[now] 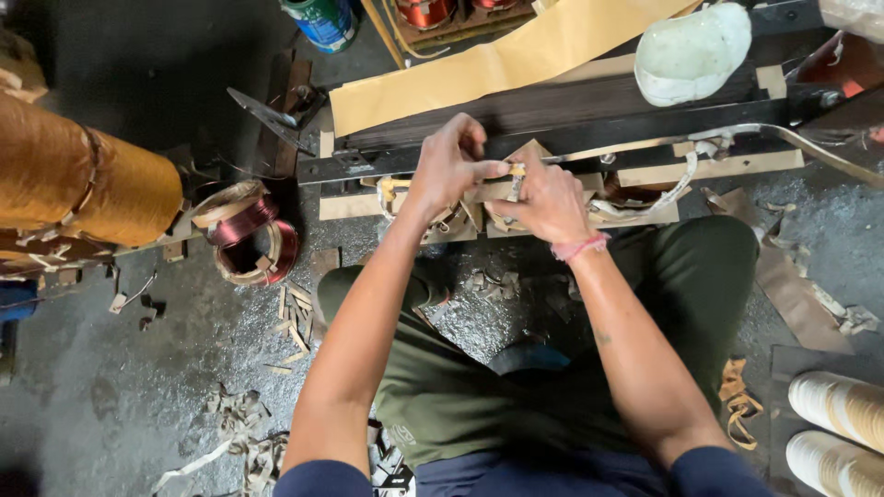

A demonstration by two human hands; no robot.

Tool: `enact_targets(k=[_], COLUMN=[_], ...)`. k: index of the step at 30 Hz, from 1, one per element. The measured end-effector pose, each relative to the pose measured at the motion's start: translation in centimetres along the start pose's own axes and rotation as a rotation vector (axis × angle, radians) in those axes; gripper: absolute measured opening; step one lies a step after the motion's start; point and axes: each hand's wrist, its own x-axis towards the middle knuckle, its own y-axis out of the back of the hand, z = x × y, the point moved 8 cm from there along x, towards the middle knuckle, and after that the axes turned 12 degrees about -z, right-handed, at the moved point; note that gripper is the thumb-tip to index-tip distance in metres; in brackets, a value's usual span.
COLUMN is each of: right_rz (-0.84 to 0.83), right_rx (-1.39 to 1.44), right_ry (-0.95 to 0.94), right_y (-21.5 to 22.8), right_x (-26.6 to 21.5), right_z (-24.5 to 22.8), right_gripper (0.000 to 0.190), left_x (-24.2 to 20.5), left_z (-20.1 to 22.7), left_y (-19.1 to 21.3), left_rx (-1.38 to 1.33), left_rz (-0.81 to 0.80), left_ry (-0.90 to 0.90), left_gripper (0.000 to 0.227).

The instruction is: The person sits on the floor and wraps beige insulating tape around copper-wound coils mounted on a wooden jig. They tear off strips of tape, fold them, and press them around the coil ends to cover the copper windings.

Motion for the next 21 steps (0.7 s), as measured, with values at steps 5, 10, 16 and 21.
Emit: enact_targets(k=[5,10,16,21], right_rz=[0.417,-0.075,-0.122,0.325], right_rx=[0.328,1.151,1.658,1.587], right_ry=[0.332,-0.286,0.209,-0.039], right_y=[0.4,-10.2,-10.4,-9.7], right_x=[-3.6,-3.4,-0.2,-1.8], right_z=[1.6,8.3,4.7,8.2], right_gripper=[0.038,0.071,0.063,0.029], left_x=[-1.3,1.4,1.4,0.3], left_z=[0.9,-2.4,-3.4,0.6], left_y=[-2.1,-3.4,-4.3,-3.8], left_rx=[0.303,0.361,0.133,0.502], left_rz=[-0.022,-0.359,-0.554,-0.477], left_ry=[-0.277,0.059,0.333,-0.043], left_gripper=[0.02,0.053,0.055,0.043])
